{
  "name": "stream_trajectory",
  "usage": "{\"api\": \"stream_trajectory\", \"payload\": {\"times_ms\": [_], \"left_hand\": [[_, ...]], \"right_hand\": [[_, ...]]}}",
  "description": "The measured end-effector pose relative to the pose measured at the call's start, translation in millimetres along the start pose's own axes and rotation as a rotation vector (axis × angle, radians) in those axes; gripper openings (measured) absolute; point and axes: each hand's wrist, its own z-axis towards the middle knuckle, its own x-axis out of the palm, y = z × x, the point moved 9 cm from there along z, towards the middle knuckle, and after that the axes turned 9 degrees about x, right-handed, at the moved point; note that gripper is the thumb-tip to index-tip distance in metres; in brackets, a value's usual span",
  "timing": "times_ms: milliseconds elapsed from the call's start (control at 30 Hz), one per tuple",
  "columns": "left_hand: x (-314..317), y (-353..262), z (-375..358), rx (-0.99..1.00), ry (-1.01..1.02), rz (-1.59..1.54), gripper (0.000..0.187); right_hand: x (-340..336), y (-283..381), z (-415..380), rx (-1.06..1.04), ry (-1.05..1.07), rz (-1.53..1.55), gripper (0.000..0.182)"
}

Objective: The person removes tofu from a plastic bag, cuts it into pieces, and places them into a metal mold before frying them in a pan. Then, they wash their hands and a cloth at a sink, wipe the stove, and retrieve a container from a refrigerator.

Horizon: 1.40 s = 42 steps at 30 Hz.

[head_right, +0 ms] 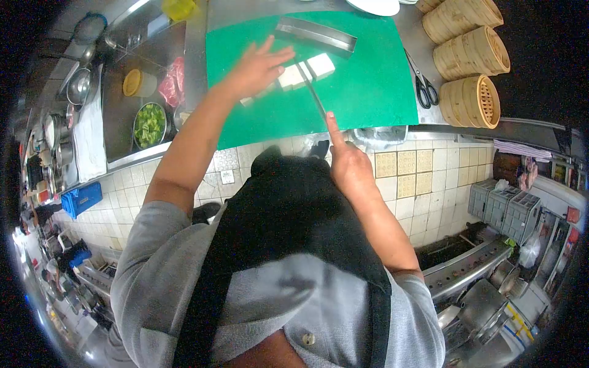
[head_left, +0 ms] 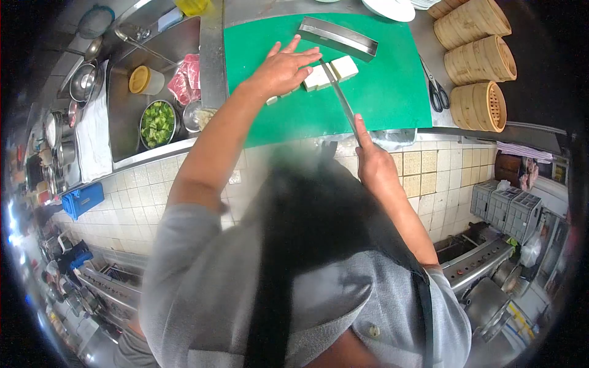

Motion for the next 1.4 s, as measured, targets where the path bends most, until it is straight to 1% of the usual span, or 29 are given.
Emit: {"api": "stream_trajectory", "payload": {"times_ms": [133,233,333,400,433,500,533,633,700,833,900,933,1000,1033,1100,1167,1400], "left_hand": [[8.8,5.1,-1.4,-0.011,0.013,-0.012,0.043],[15.1,9.0,-0.2,-0.023,0.044,-0.007,0.041],[21.1,12.3,2.4,-0.059,0.085,-0.019,0.043],[29.4,18.9,4.1,-0.135,0.141,-0.075,0.047],[33.5,19.7,7.4,-0.135,0.14,-0.077,0.047],[43.6,28.1,8.0,-0.226,0.192,-0.059,0.05],[43.3,29.1,8.2,-0.228,0.191,-0.058,0.05],[43.4,25.0,12.2,-0.219,0.205,-0.01,0.049],[42.3,22.3,12.5,-0.217,0.217,0.03,0.05],[47.2,25.1,11.7,-0.203,0.217,0.01,0.051],[40.6,21.6,10.6,-0.169,0.13,-0.006,0.049],[36.0,17.1,11.9,-0.166,0.133,-0.005,0.049],[14.6,1.3,20.8,-0.071,-0.01,-0.027,0.047],[13.2,-1.7,25.6,-0.07,-0.01,-0.03,0.047],[3.6,-11.3,38.7,-0.015,-0.119,-0.047,0.046],[9.4,-14.5,48.5,-0.019,-0.103,-0.024,0.047],[39.7,-6.5,50.7,-0.043,-0.011,-0.03,0.047]], "right_hand": [[5.8,0.6,0.5,-0.023,-0.022,0.005,0.072],[13.4,-4.2,2.7,0.02,0.01,-0.035,0.074],[19.2,-4.5,5.5,-0.008,-0.007,-0.022,0.077],[32.3,-10.9,11.8,0.056,0.073,-0.081,0.078],[37.3,-14.2,15.7,0.057,0.073,-0.083,0.078],[46.3,-15.4,23.1,0.032,0.082,-0.104,0.079],[46.0,-14.0,24.5,0.03,0.082,-0.104,0.079],[47.3,-20.1,25.2,0.084,0.14,-0.082,0.078],[48.3,-25.9,28.1,0.054,0.148,0.088,0.077],[34.3,-24.8,24.5,0.002,0.148,0.181,0.076],[16.9,-16.7,16.3,-0.018,0.102,0.082,0.077],[8.2,-13.8,12.4,-0.015,0.101,0.085,0.077],[-16.0,-10.4,5.2,-0.032,-0.003,0.067,0.075],[-23.0,-14.4,6.0,-0.033,-0.04,0.048,0.074],[-32.9,-19.6,10.2,-0.001,-0.054,-0.005,0.074],[-42.5,-23.8,14.6,0.072,-0.057,-0.051,0.071],[-27.4,-46.5,24.8,0.064,-0.032,-0.103,0.073]]}}
